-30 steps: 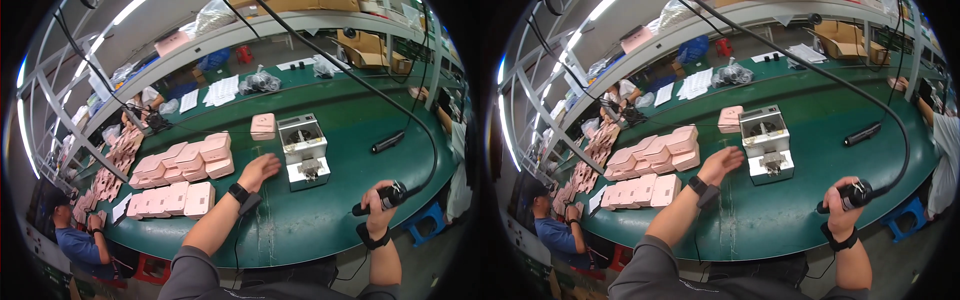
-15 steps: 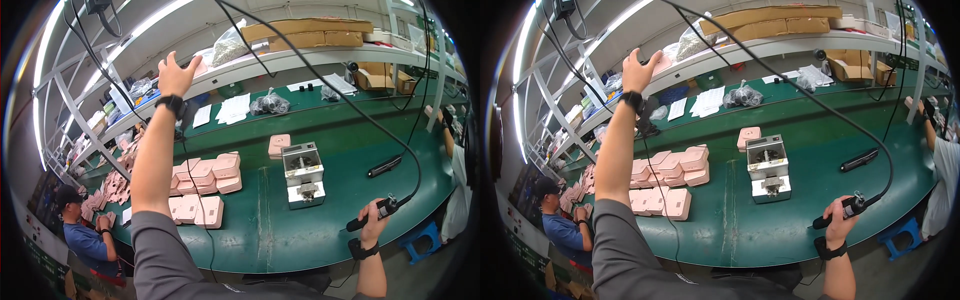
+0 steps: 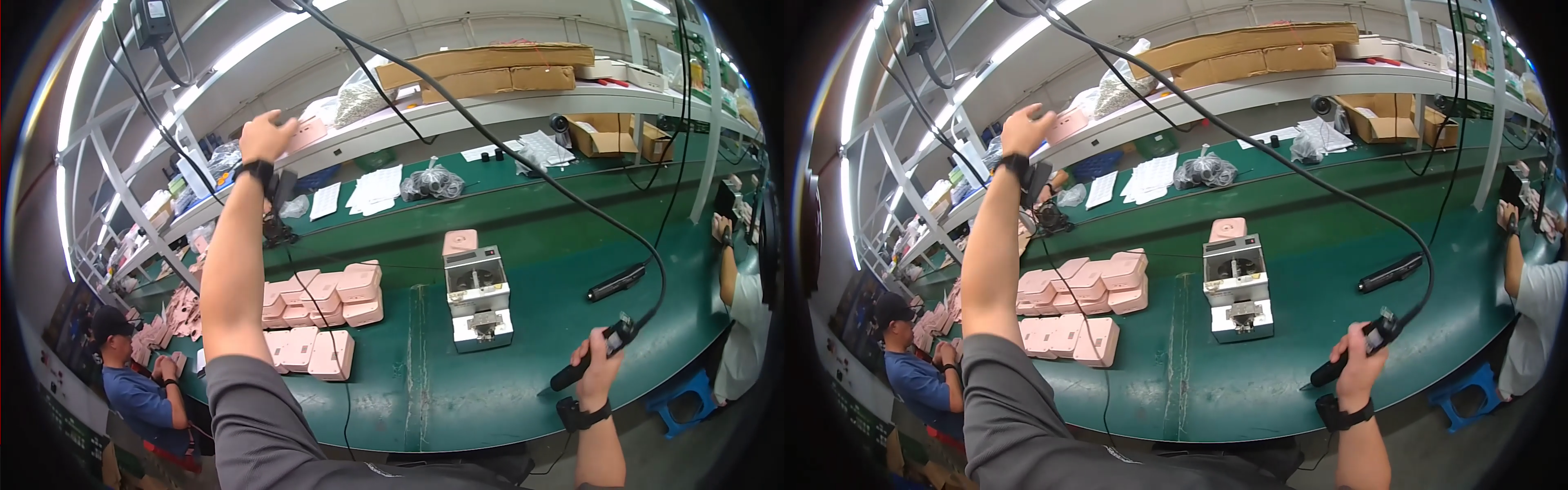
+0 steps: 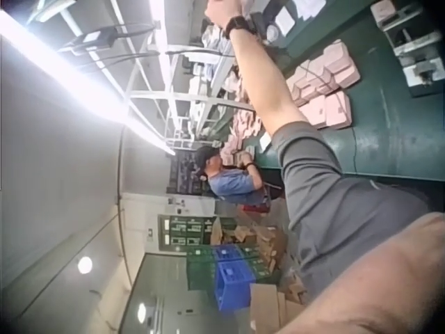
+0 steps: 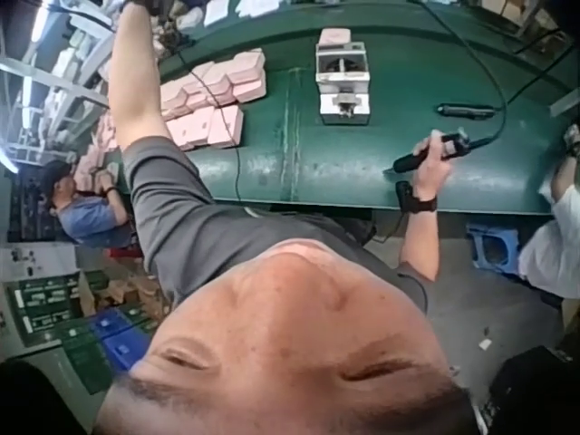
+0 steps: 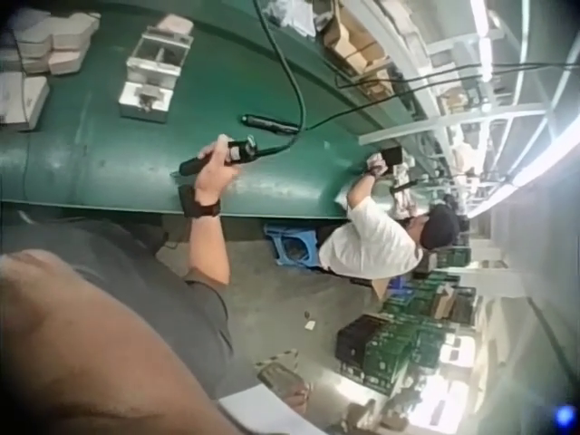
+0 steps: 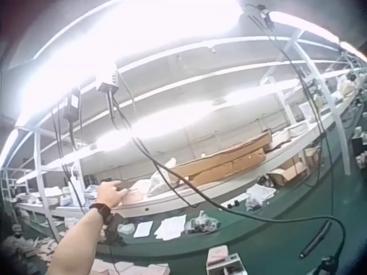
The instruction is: The person picks up a pink device, places it on the table, and uses a power screwdriver to drive screws into its base. After finishing, they set the device aside and repeat the process with another pink device from the stack.
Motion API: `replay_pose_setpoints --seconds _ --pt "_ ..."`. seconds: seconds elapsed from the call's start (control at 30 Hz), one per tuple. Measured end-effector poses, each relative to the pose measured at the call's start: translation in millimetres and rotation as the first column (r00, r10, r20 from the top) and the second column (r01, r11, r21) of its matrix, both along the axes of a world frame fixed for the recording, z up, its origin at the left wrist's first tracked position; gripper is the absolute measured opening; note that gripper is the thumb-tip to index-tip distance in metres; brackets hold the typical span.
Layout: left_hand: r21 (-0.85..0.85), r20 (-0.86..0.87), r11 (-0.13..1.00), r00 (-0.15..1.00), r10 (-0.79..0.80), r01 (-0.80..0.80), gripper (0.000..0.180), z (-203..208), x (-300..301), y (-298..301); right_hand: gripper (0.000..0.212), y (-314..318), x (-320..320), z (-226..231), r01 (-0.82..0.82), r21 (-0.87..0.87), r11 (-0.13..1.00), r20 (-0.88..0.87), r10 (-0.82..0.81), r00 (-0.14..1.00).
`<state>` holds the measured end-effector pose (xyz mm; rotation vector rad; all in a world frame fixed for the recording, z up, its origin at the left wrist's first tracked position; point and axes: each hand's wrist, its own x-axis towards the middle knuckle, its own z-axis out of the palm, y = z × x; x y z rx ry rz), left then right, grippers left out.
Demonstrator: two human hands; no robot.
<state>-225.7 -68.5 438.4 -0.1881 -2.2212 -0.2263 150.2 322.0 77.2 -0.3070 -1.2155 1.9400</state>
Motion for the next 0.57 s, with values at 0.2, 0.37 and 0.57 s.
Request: replay_pose_setpoints --seconds 0.2,0.37,0.57 --pt "-0.116 -0.210 0.821 0.794 -0.570 0.559 0.070 -118.3 173.3 1.2 0.024 40.5 -49.0 -7.4 -0.187 -0.114 0.976 0.269 0.212 0.940" --pt "0.250 0.059 0.613 0.620 -0.782 0.749 0.083 -265.1 307.7 7.5 0.040 46.1 -69.7 -35.1 -0.212 0.384 0.899 0.416 0.037 0.909" --pt "0.882 0.004 0.157 0.328 -0.945 0.443 0.092 -380.1 390.4 31.0 0.052 -71.1 10.0 -29.7 -0.598 0.311 0.739 0.235 0.550 0.802"
